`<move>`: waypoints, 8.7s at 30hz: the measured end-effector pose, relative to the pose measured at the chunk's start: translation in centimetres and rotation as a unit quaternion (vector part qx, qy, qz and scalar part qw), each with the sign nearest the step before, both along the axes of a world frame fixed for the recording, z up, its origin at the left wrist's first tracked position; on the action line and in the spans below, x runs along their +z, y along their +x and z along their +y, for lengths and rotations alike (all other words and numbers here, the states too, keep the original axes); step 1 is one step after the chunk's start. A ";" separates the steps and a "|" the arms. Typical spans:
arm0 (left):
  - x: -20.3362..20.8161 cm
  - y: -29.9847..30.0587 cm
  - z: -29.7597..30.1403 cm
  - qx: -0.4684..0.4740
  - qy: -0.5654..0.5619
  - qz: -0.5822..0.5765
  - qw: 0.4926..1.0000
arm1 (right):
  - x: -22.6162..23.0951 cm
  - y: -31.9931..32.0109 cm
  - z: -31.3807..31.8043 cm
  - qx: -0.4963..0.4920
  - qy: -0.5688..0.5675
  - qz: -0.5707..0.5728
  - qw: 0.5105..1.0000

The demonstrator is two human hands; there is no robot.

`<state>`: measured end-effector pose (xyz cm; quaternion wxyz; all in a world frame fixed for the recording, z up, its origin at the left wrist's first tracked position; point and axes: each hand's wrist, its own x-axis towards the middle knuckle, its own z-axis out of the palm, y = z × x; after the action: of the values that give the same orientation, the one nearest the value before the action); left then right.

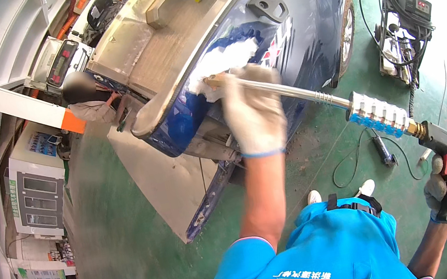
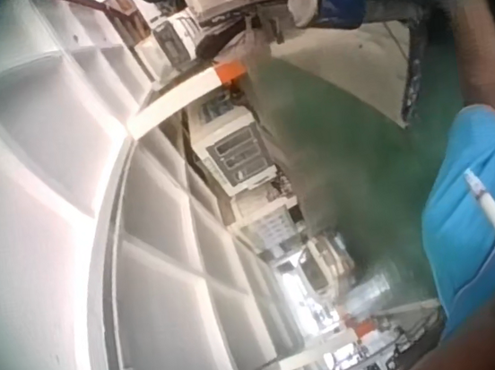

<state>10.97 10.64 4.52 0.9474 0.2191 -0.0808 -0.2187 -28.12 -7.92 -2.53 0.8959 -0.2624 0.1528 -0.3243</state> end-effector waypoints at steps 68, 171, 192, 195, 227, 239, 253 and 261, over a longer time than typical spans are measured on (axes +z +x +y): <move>-2.4 -10.4 -4.6 -0.153 0.035 -0.109 0.982 | 0.0 1.2 -1.3 0.024 0.038 -0.039 0.998; -3.1 -3.7 1.9 -0.224 0.115 -0.075 0.965 | -10.9 -0.4 8.6 0.022 -0.001 -0.037 0.999; -3.6 -3.1 0.9 -0.238 0.014 -0.109 0.965 | -9.2 -1.3 7.7 -0.085 -0.120 0.086 0.985; -4.0 -3.6 0.2 -0.237 -0.001 -0.121 0.964 | -7.1 -0.8 7.8 -0.082 -0.146 0.091 0.982; 0.1 5.7 -0.2 -0.290 -0.358 -0.050 0.886 | -2.5 1.2 6.1 -0.167 -0.317 0.165 0.919; 1.1 3.5 0.2 -0.006 0.024 0.033 0.999 | -3.7 0.8 4.8 -0.121 -0.151 0.080 0.978; 1.3 4.0 -0.4 -0.006 0.032 0.001 0.999 | -4.4 0.4 3.7 -0.083 -0.163 0.053 0.982; -4.4 -11.1 -5.2 -0.231 -0.083 -0.136 0.960 | -4.2 0.3 3.4 -0.122 -0.227 0.056 0.965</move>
<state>-0.11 5.43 0.13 0.8661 0.1427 -0.2749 -0.3922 -27.79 -4.49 -6.73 0.7565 -0.4561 0.1556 -0.4421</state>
